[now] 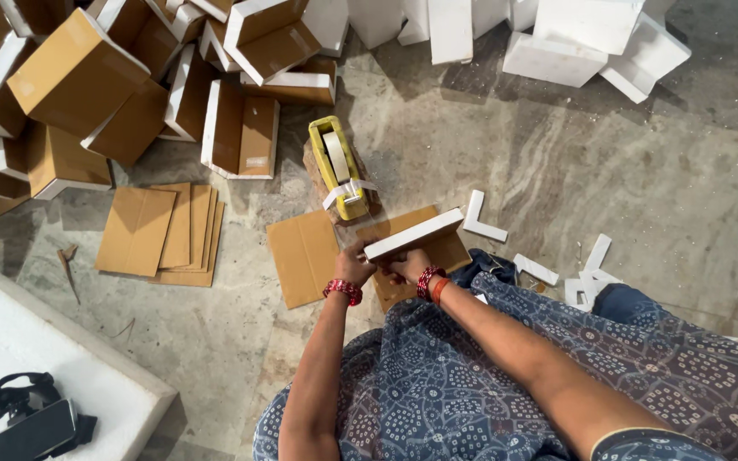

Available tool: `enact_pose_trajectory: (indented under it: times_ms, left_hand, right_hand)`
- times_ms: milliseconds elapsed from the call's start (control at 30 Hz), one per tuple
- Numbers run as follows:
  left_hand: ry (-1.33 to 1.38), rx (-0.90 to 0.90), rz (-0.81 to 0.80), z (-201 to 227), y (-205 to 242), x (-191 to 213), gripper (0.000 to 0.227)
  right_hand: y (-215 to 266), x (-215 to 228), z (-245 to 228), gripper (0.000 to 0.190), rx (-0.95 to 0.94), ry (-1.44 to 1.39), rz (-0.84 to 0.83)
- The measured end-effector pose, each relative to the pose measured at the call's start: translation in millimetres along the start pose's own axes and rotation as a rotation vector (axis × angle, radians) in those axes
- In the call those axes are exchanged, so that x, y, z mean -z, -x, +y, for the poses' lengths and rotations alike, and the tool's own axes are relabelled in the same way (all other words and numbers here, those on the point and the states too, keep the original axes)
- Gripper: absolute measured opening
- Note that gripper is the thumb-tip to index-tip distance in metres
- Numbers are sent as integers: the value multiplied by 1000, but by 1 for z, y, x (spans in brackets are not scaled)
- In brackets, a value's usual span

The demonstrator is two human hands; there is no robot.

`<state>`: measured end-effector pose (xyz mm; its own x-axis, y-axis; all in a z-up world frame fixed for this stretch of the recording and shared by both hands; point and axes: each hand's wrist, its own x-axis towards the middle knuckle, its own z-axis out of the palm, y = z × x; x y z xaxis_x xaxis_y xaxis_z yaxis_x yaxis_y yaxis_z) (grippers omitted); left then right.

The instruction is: The person sits on the floor and assembles small cardboard boxes by attaching white foam inserts to the edges using a handheld tape dispenser. They repeatedly pick up foam pieces, align them on the cardboard, and secure them with tape.

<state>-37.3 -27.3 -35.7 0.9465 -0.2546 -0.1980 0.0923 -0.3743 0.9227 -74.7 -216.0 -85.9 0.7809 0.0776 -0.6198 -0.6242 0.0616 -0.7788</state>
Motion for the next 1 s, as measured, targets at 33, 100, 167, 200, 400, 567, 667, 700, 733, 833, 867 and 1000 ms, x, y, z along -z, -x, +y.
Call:
enact_pose_trajectory:
  times_ms: [33,100,167,200,400,567,667,700,733,833,867,1000]
  left_hand:
    - [-3,6,-14,1,2,-1,52]
    - [-7,7,-40,4,5,0,52]
    - [-8,-6,-60,7,7,4,54]
    - [-6,-17,-52,7,9,4,54]
    - [-32,-69,175,-28,-2,-33,45]
    - [-101,-27,284,-49,-3,-43,48]
    - [-106,-42,267,-48,-4,-41,48]
    - [-83,-77,263,-48,-3,-41,48]
    - [-61,-113,259,-47,-3,-41,47]
    - [-67,-127,277,-45,0,-40,48]
    - [-80,-114,289,-45,0,-40,48]
    - [-107,-31,262,-53,1,-50,52]
  right_hand:
    - [1,2,1,15,11,48,5]
    - [-9,7,2,14,44,120,11]
    - [-16,10,11,14,76,182,16]
    - [-20,11,14,13,96,211,18]
    - [-28,-4,18,10,121,300,110]
    - [-5,13,-33,19,26,1012,-67]
    - [-10,13,-91,23,124,899,-30]
    - [-17,8,-104,25,333,846,39]
    - [-28,4,-116,28,539,814,100]
    - [-53,-12,-131,28,479,546,40]
    - [-62,-16,-133,26,345,433,-22]
    - [-84,-12,-97,22,344,590,150]
